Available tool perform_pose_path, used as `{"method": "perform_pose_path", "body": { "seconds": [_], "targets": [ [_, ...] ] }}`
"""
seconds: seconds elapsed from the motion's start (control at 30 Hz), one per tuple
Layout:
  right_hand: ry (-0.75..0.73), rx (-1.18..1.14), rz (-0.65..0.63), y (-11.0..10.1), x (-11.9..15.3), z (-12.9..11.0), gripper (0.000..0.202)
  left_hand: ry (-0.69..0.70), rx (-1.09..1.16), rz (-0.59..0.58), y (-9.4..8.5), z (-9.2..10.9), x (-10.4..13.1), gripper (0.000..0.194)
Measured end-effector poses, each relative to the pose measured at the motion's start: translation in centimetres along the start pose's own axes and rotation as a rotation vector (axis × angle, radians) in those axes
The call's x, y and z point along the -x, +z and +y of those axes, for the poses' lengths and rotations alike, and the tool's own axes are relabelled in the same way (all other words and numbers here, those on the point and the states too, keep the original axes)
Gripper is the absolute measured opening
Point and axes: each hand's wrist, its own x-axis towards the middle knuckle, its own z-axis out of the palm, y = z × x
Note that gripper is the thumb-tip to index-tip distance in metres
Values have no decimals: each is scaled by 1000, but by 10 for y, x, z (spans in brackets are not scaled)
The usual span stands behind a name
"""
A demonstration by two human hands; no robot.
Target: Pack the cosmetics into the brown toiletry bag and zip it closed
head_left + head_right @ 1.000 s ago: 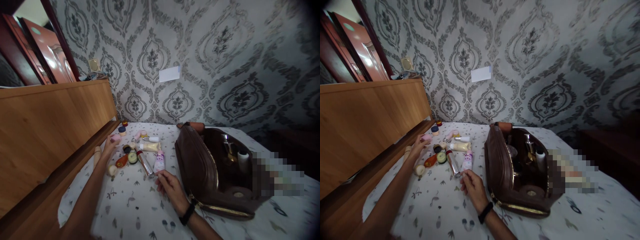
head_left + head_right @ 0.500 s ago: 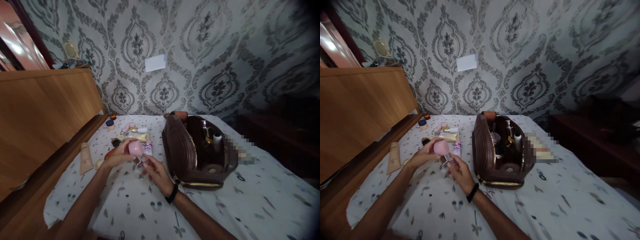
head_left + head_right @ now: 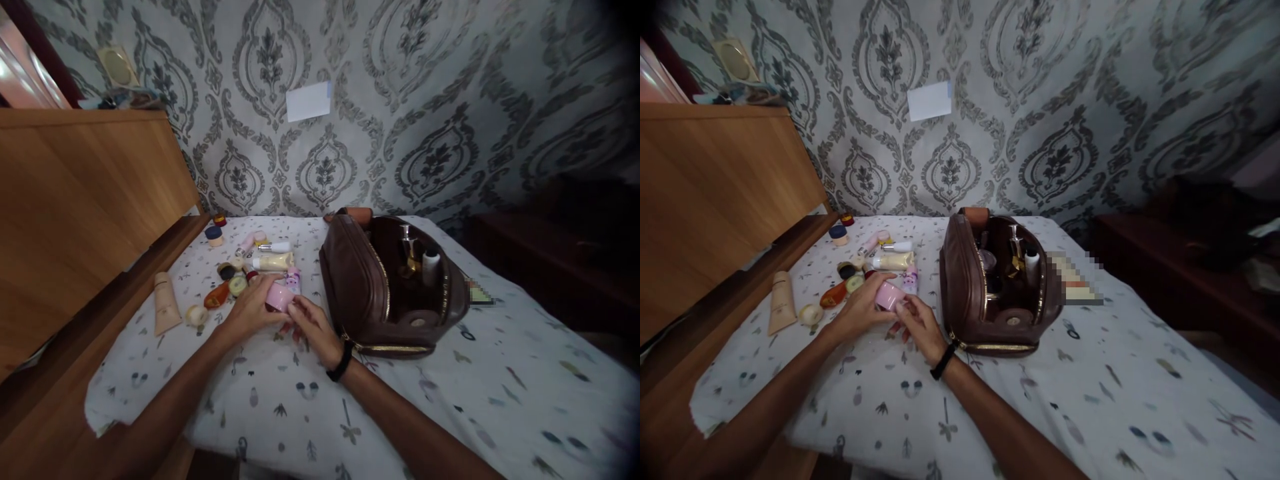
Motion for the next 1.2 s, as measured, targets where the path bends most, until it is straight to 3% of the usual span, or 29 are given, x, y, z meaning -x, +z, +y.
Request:
{"method": "perform_pose_path", "body": {
  "seconds": [0.2,0.33,0.67,1.0,1.2],
  "targets": [
    [1,-100,92,-1,-1,3,60,74,3,-47,-3,-1,3,66],
    [-10,-176,147,-3,-5,6,61,104,60,-69,-10,-3,2,52],
    [-48,-238,96,-3,-4,9,60,73,-62,-66,-16,-20,5,59],
    [-21,-329,48,-6,-4,6,83,-9,-51,44,-17,0,-14,53],
    [18,-443,-3,-8,-3,-2,89,-88,64,-8,-16,-1,-17,53]
  ]
}}
